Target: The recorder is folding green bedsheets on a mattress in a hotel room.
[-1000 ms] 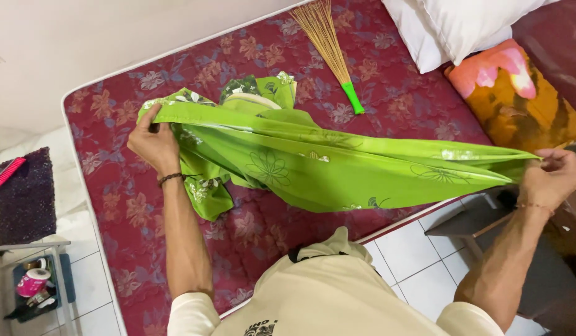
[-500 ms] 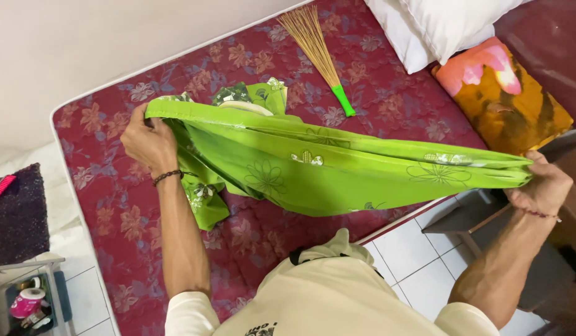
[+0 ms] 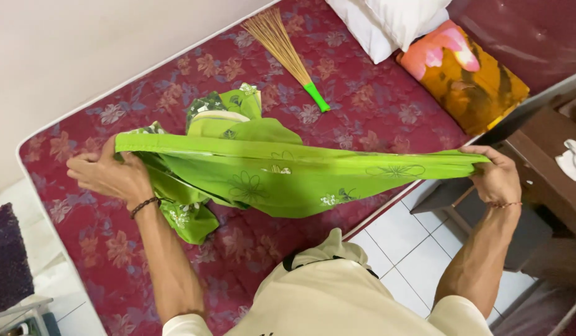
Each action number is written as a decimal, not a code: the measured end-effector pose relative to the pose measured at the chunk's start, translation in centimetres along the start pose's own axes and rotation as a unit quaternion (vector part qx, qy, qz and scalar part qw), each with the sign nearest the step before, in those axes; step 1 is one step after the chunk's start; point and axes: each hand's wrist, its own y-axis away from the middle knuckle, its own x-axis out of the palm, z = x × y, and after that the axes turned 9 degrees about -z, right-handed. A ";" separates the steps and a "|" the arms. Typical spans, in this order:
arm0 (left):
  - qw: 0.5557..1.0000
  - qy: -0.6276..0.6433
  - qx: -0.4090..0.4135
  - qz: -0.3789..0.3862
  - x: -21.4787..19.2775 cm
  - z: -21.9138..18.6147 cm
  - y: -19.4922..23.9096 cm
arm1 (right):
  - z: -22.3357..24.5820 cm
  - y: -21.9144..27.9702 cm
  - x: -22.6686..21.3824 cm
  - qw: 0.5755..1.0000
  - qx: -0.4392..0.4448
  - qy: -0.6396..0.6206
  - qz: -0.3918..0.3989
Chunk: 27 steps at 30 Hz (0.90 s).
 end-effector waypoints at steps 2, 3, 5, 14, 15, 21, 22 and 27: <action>0.988 0.094 -0.084 0.092 2.3 1.9 3.0 | 0.1 1.3 -0.2 1.000 -0.003 -0.020 -0.013; 0.953 0.179 -0.166 0.182 3.4 3.1 4.5 | 0.1 1.9 0.0 0.999 -0.007 -0.039 -0.019; 0.932 0.251 -0.154 0.212 4.3 3.5 5.0 | -1.7 1.9 -1.3 0.995 -0.063 0.025 -0.078; 0.897 0.374 -0.104 0.210 2.5 2.3 3.7 | -8.6 -0.3 -6.7 0.894 -0.341 0.114 -0.267; 0.900 0.365 -0.107 0.212 2.7 2.4 4.0 | -10.0 -1.1 -8.1 0.853 -0.404 0.164 -0.287; 0.942 0.243 -0.117 0.200 2.0 4.0 5.3 | -10.5 5.4 -7.6 0.839 -0.418 0.016 -0.349; 0.940 0.250 -0.115 0.203 2.0 3.9 5.3 | -9.0 8.0 -6.9 0.836 -0.417 0.019 -0.356; 0.913 0.248 -0.233 0.225 2.0 2.3 4.5 | -7.4 15.6 -7.3 0.799 -0.291 0.359 -0.385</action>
